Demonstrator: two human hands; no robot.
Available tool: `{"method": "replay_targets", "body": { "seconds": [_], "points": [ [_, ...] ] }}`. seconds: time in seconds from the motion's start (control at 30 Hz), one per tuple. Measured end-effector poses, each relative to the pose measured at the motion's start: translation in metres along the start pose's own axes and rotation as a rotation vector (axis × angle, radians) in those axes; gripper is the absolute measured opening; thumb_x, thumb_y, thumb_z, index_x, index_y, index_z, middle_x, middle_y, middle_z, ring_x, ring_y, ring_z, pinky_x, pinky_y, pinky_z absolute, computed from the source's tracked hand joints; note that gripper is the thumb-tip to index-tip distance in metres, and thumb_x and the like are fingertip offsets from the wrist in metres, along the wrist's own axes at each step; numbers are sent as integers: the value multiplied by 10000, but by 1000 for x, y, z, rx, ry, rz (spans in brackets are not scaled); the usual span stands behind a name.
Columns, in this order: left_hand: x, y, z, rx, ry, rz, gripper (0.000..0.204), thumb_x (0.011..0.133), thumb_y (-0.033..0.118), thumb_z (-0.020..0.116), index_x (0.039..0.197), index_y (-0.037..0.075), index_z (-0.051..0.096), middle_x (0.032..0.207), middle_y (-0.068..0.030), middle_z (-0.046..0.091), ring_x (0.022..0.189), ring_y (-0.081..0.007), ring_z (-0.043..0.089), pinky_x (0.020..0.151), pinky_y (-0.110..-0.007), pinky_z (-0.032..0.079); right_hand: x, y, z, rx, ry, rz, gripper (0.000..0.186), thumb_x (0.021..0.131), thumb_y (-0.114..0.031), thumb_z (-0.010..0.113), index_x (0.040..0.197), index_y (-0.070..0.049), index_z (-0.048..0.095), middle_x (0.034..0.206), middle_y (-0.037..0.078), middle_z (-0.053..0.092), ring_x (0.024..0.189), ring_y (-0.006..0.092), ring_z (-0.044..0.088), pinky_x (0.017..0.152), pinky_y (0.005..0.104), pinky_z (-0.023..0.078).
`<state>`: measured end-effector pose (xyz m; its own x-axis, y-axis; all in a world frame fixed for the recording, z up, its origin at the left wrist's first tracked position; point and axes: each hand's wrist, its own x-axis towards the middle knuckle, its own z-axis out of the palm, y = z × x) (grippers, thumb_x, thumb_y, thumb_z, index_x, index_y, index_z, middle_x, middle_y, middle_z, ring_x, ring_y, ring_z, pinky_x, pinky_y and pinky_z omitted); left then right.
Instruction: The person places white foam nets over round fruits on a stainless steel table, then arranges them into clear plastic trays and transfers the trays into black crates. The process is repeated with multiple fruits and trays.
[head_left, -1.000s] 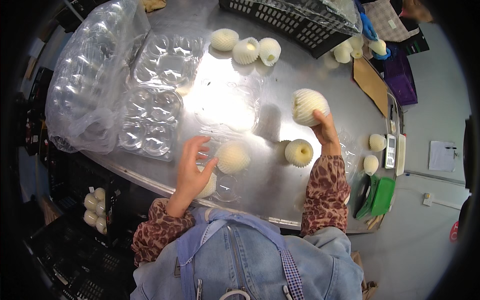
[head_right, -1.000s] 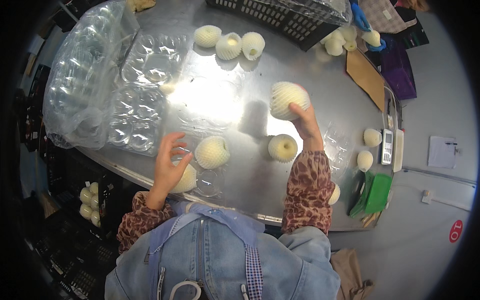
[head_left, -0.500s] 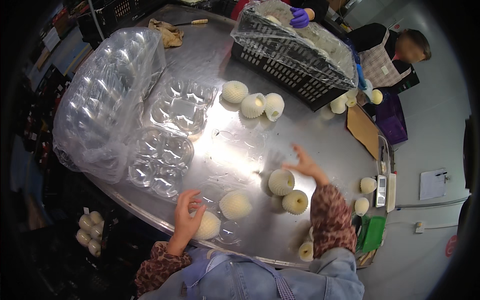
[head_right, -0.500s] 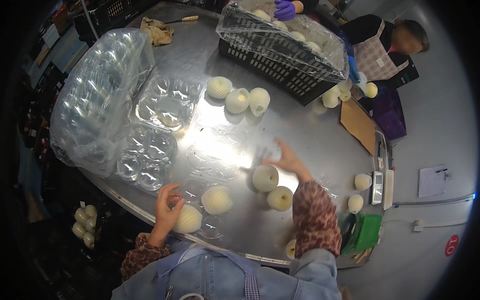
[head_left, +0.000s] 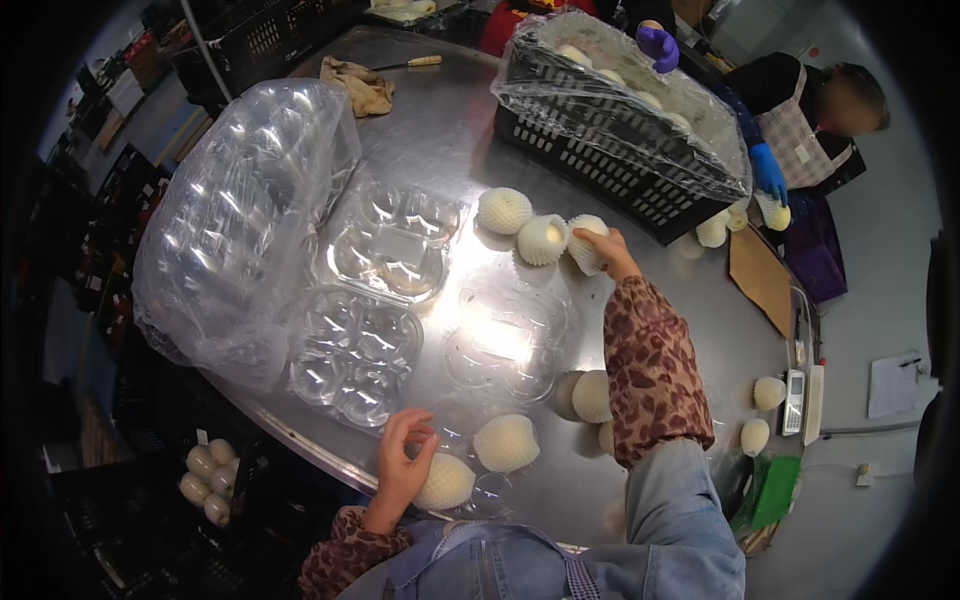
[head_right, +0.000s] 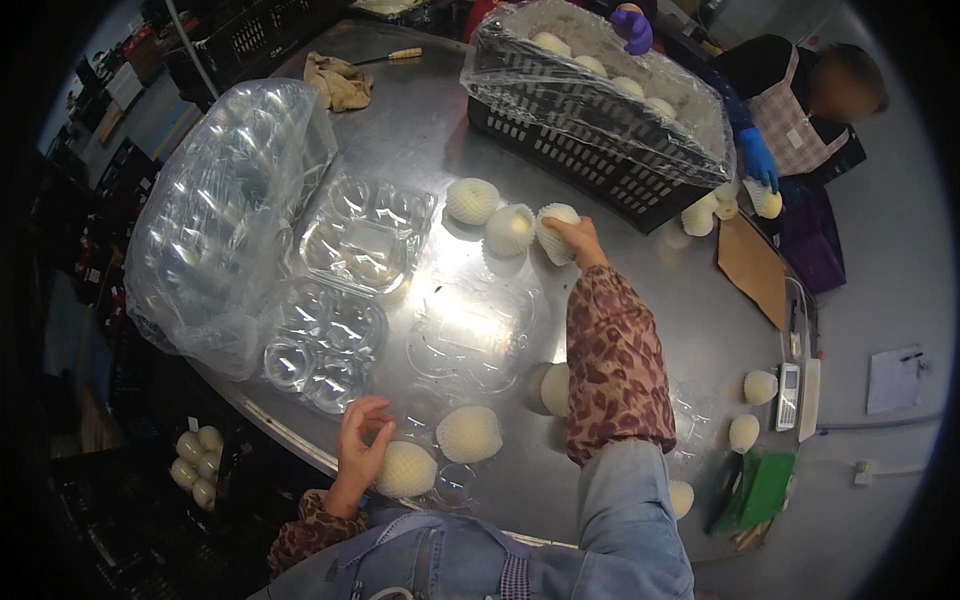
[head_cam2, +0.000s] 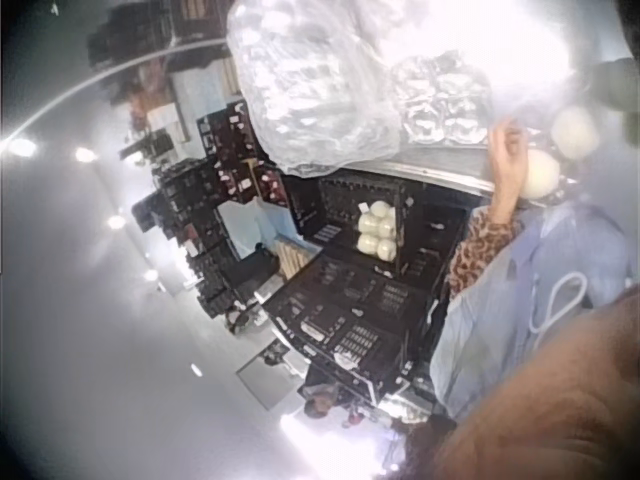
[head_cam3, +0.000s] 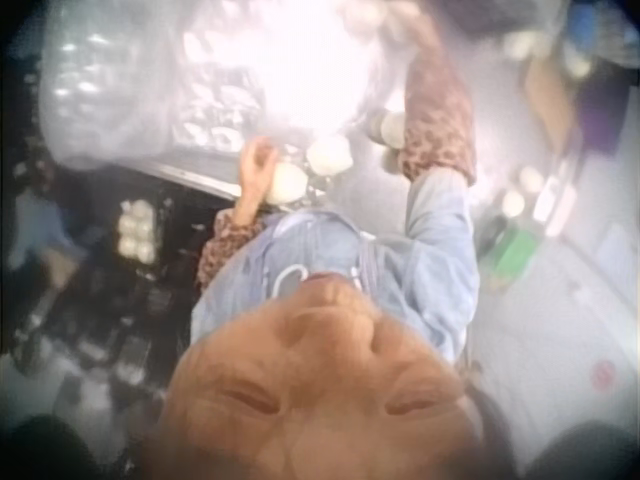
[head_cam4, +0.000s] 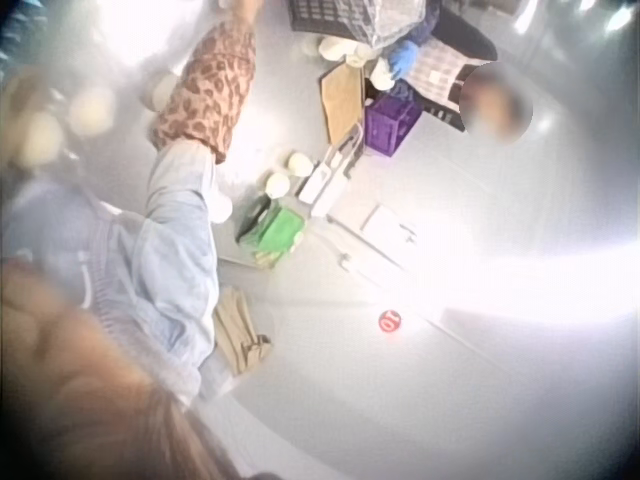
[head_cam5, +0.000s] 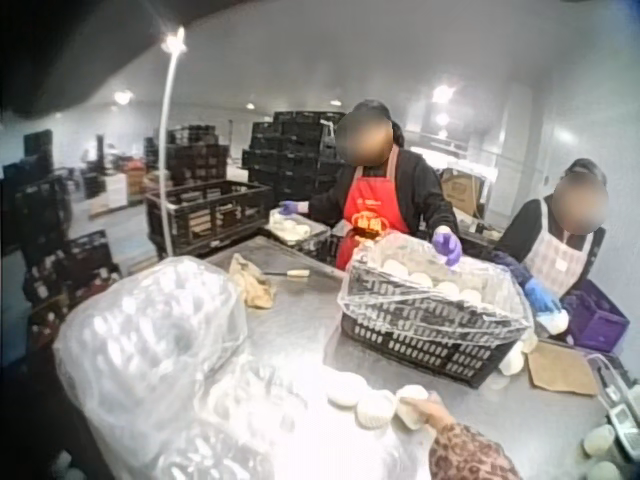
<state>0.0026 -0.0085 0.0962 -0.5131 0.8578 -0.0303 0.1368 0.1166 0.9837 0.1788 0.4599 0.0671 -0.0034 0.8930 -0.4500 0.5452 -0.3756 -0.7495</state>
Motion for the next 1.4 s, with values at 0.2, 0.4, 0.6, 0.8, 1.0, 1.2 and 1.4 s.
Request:
{"method": "replay_targets", "body": {
  "seconds": [0.2,0.4,0.6,0.8,1.0,1.2,1.4],
  "points": [
    [5,24,1,-167,-117,-11,476,844,-48,651,1292,26,509,1263,-130,530,1043,-208,618,859,-300,507,-122,14,-43,157,-161,-791,894,667,-163,862,1380,-46,334,1319,139,468,1187,255,518,982,359,464],
    [25,72,33,-692,-507,-226,642,1003,312,496,1514,77,187,1443,-166,393,1253,-280,497,1005,-411,444,-280,51,-17,184,-391,-1232,989,612,-119,896,1397,-80,296,1397,195,389,1296,304,437,1072,437,398],
    [1,89,48,-974,-652,-470,634,957,211,626,1469,100,270,1325,-81,465,1200,-185,521,923,-338,518,-339,79,1,29,-332,-1378,997,581,-164,890,1408,-52,346,1388,204,447,1286,369,444,1067,491,370],
    [-28,79,41,-823,-581,-481,606,966,83,569,1490,102,265,1355,-77,466,1238,-172,502,984,-338,494,-362,99,10,-6,-293,-1326,971,562,-215,892,1383,-48,401,1371,188,479,1265,376,461,1066,480,366],
    [-44,70,31,-906,-459,-421,537,992,171,565,1461,77,323,1334,-79,474,1209,-166,505,975,-291,469,-381,105,25,28,-365,-1265,932,554,-187,877,1358,-41,430,1332,179,506,1244,374,475,1050,467,381],
    [-50,54,19,-953,-418,-436,490,1014,171,517,1467,83,354,1353,-77,466,1247,-170,471,1009,-313,441,-401,98,36,-206,-326,-1241,906,549,-167,870,1335,-20,443,1295,173,522,1217,352,501,1020,440,412],
    [-40,9,-13,-492,-167,-323,562,976,263,578,1464,95,358,1322,-107,519,1196,-190,516,928,-350,482,-391,94,54,10,-376,-920,894,632,-147,875,1371,-13,391,1272,148,527,1159,221,561,971,337,495]
  ]
}}
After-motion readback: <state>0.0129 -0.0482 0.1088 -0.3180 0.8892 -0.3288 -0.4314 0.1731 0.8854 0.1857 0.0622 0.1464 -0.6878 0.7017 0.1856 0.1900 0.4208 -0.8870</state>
